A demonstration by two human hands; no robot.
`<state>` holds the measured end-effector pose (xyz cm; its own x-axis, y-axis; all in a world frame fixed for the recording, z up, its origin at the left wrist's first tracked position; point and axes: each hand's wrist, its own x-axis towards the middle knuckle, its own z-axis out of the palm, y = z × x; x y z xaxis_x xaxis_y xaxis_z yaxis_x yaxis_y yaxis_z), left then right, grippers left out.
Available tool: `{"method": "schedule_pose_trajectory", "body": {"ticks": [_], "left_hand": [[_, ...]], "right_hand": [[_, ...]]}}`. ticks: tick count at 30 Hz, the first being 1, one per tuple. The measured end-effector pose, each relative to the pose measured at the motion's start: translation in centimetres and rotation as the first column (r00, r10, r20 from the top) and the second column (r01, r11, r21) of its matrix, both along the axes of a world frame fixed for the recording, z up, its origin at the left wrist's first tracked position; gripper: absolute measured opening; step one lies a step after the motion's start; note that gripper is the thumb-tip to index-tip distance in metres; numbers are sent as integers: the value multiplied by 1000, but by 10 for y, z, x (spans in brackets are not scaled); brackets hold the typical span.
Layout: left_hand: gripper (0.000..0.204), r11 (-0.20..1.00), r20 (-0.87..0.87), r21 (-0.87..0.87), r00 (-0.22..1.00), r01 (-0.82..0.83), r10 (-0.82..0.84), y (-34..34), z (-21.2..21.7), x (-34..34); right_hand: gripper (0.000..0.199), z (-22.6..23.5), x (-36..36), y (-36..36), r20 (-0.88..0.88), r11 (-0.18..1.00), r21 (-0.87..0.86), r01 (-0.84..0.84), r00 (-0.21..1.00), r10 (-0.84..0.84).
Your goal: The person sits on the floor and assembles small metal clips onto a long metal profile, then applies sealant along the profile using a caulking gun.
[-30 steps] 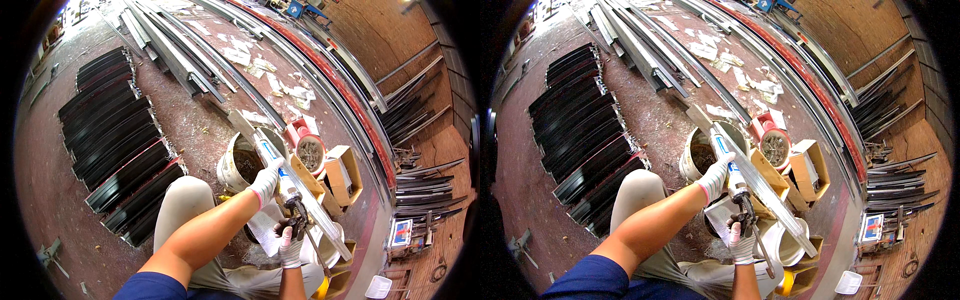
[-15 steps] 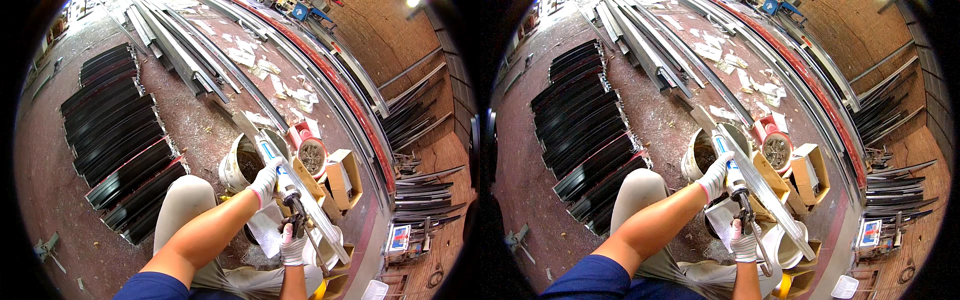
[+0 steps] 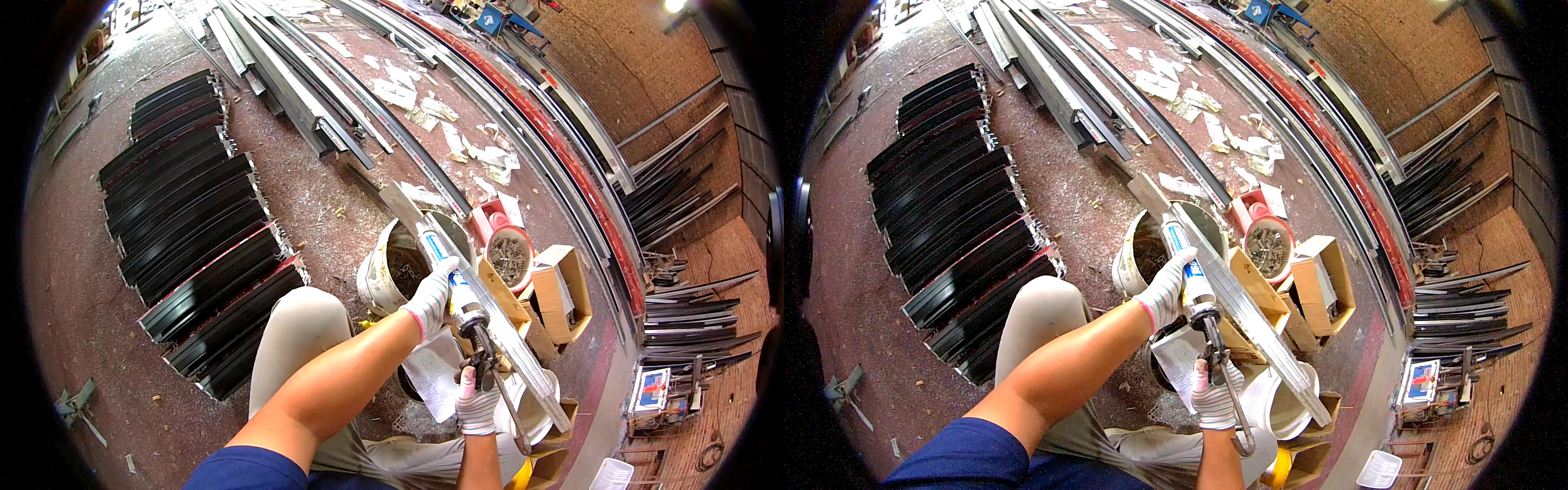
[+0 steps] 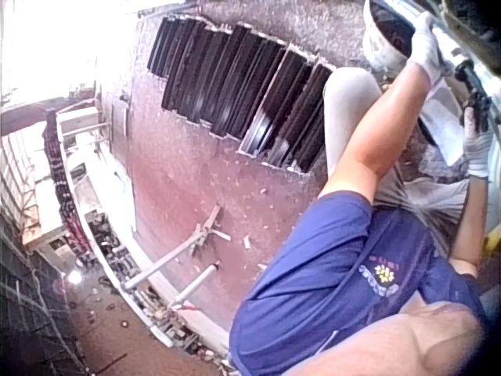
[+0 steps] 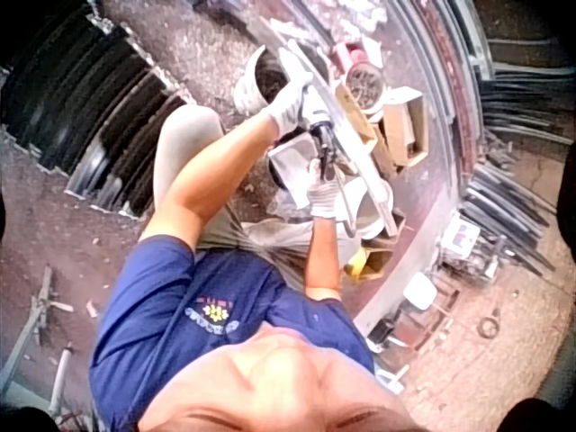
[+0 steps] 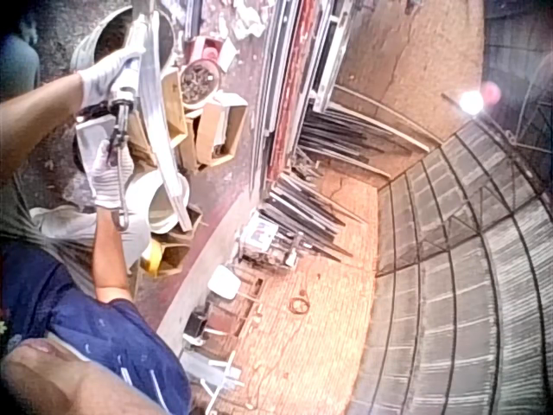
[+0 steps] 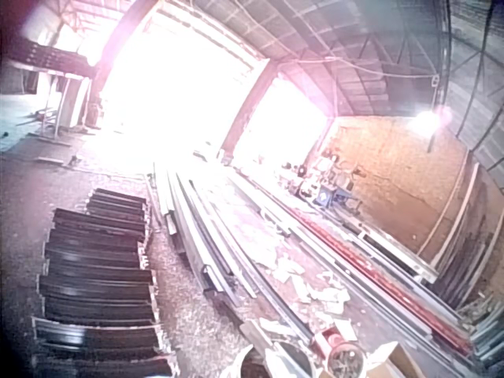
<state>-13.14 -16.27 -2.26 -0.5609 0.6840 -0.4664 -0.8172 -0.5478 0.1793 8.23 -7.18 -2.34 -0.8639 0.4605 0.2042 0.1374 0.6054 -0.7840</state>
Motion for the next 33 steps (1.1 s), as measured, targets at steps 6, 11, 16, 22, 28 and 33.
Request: {"method": "schedule_pose_trajectory", "body": {"ticks": [6, 11, 16, 22, 28, 33], "left_hand": [[52, 1000, -18, -4, 1000, -4, 4, -4, 3, 1], [50, 999, -15, 46, 1000, -6, 6, -5, 1, 0], [49, 998, -7, 68, 1000, -10, 10, -7, 2, 0], [50, 997, -9, 76, 1000, -8, 9, -8, 3, 1], [52, 999, -2, 54, 1000, -8, 8, -9, 1, -1], [51, 995, 15, 96, 1000, -21, 20, -12, 2, 0]], "right_hand": [[39, 2, 0, 0, 23, 997, 74, -20, 1000, 19], [46, 2, -2, 2, 80, 972, 225, -67, 996, 50], [49, 12, -7, -10, 16, 975, 216, -50, 999, 47], [50, 14, -9, -14, -6, 978, 207, -37, 999, 39], [52, 16, -3, -13, 55, 986, 148, -81, 996, 74], [55, 29, -8, -25, 0, 994, 66, -84, 996, 84]]}}
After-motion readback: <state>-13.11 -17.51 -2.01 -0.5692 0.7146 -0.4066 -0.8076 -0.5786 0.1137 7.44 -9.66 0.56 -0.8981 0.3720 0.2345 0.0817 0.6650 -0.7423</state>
